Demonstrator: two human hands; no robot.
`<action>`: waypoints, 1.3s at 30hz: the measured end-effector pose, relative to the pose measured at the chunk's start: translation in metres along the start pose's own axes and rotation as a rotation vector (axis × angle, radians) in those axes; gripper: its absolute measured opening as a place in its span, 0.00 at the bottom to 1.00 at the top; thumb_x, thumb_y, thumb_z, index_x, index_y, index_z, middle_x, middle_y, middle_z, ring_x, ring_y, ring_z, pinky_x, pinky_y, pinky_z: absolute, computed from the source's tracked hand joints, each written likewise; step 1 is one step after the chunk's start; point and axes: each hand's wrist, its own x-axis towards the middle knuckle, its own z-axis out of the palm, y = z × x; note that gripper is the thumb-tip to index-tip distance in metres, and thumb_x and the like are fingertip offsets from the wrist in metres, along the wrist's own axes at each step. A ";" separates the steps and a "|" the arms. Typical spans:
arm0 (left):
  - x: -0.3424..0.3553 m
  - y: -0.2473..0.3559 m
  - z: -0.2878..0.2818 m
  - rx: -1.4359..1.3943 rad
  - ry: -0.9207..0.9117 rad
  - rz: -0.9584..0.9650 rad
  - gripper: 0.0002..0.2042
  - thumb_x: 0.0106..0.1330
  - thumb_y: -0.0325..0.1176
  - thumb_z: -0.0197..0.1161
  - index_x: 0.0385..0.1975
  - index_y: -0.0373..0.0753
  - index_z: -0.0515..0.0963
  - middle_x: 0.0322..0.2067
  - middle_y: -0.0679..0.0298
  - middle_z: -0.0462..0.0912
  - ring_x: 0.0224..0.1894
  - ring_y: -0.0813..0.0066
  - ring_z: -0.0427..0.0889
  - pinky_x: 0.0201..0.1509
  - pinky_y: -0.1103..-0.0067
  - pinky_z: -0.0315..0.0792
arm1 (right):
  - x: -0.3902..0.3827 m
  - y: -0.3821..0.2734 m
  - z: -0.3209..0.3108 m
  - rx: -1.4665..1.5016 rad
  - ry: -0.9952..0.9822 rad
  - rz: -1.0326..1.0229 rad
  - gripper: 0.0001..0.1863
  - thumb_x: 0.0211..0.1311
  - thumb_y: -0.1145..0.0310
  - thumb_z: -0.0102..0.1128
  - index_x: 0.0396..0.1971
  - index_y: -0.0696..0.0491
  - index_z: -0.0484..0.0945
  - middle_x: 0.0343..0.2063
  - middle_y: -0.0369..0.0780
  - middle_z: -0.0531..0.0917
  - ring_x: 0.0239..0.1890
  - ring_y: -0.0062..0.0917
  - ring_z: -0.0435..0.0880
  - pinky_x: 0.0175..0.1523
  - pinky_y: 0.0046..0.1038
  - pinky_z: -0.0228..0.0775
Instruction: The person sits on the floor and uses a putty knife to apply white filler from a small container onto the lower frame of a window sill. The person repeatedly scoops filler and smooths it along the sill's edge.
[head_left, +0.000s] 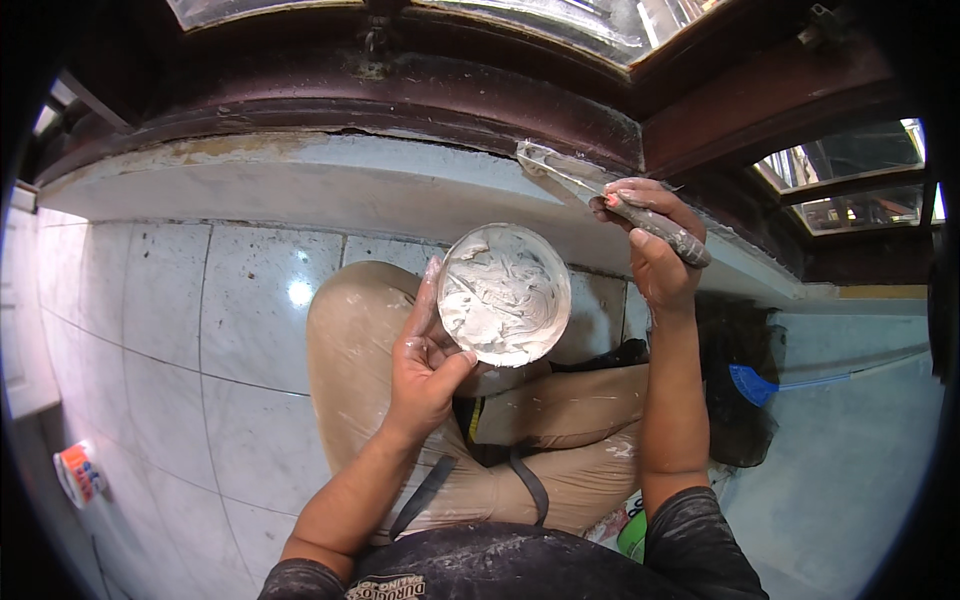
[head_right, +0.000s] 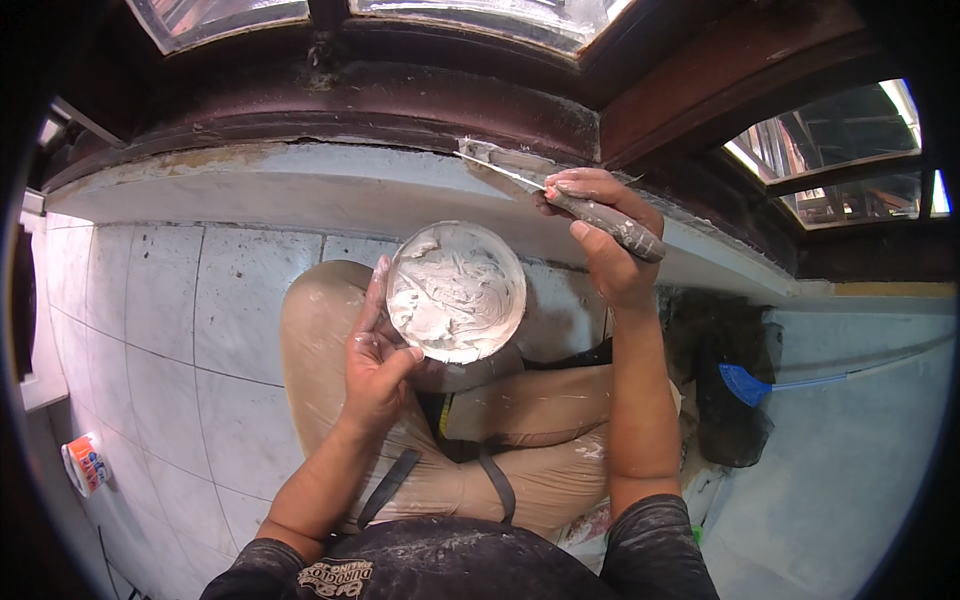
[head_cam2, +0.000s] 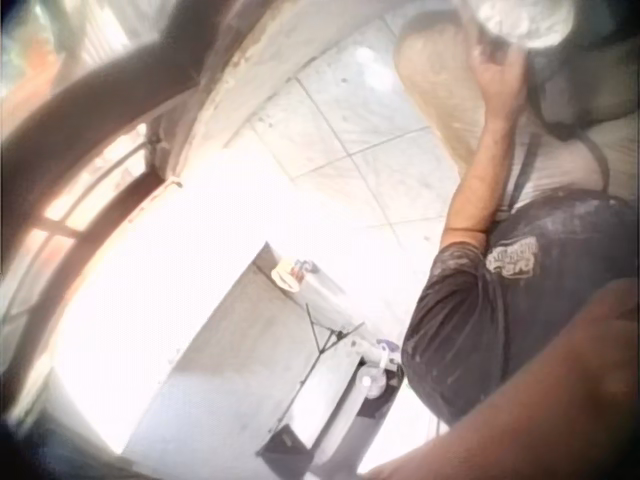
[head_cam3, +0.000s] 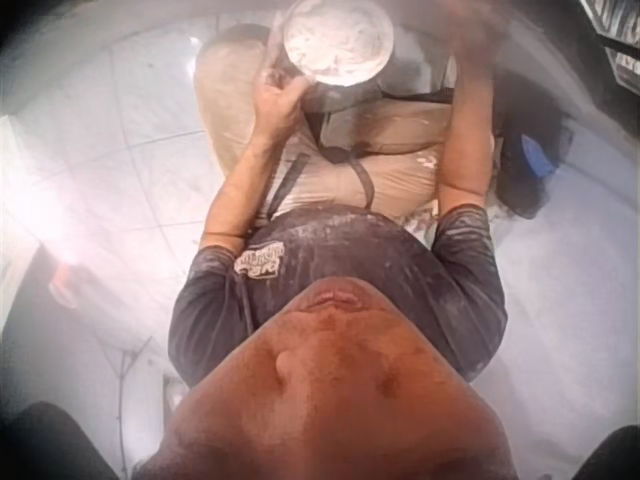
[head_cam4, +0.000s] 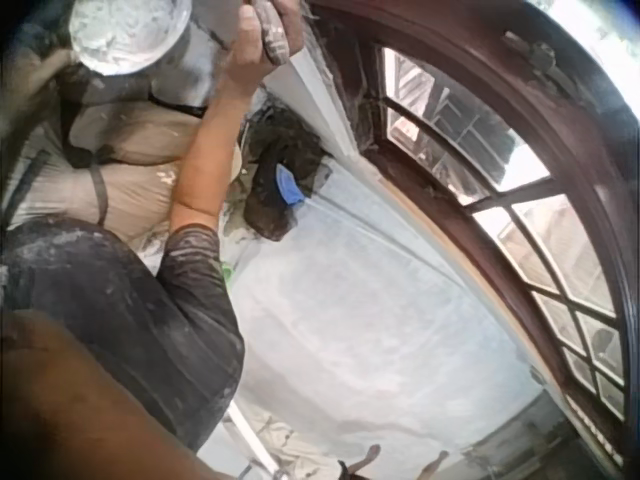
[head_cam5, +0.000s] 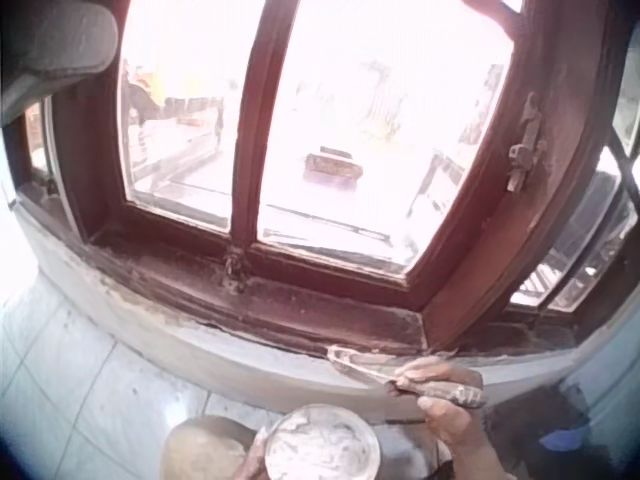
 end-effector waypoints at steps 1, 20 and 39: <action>0.001 0.000 0.000 -0.007 0.001 -0.008 0.51 0.68 0.14 0.58 0.92 0.37 0.43 0.79 0.45 0.72 0.77 0.62 0.78 0.79 0.68 0.74 | 0.003 0.001 -0.002 -0.002 -0.019 -0.018 0.22 0.59 0.78 0.63 0.55 0.67 0.88 0.56 0.56 0.89 0.60 0.42 0.90 0.68 0.44 0.85; 0.005 0.002 -0.003 -0.010 -0.028 -0.075 0.51 0.67 0.12 0.54 0.92 0.40 0.43 0.79 0.47 0.72 0.74 0.65 0.81 0.77 0.70 0.77 | -0.010 -0.031 -0.020 -0.409 -0.042 -0.017 0.22 0.56 0.76 0.67 0.52 0.63 0.90 0.54 0.52 0.90 0.58 0.40 0.89 0.68 0.42 0.81; 0.007 -0.003 -0.005 -0.037 -0.007 -0.065 0.51 0.67 0.12 0.56 0.92 0.39 0.44 0.76 0.45 0.76 0.73 0.63 0.82 0.78 0.68 0.77 | -0.008 -0.043 -0.024 -0.259 -0.018 0.007 0.23 0.55 0.76 0.65 0.53 0.64 0.89 0.53 0.56 0.89 0.58 0.41 0.89 0.67 0.44 0.82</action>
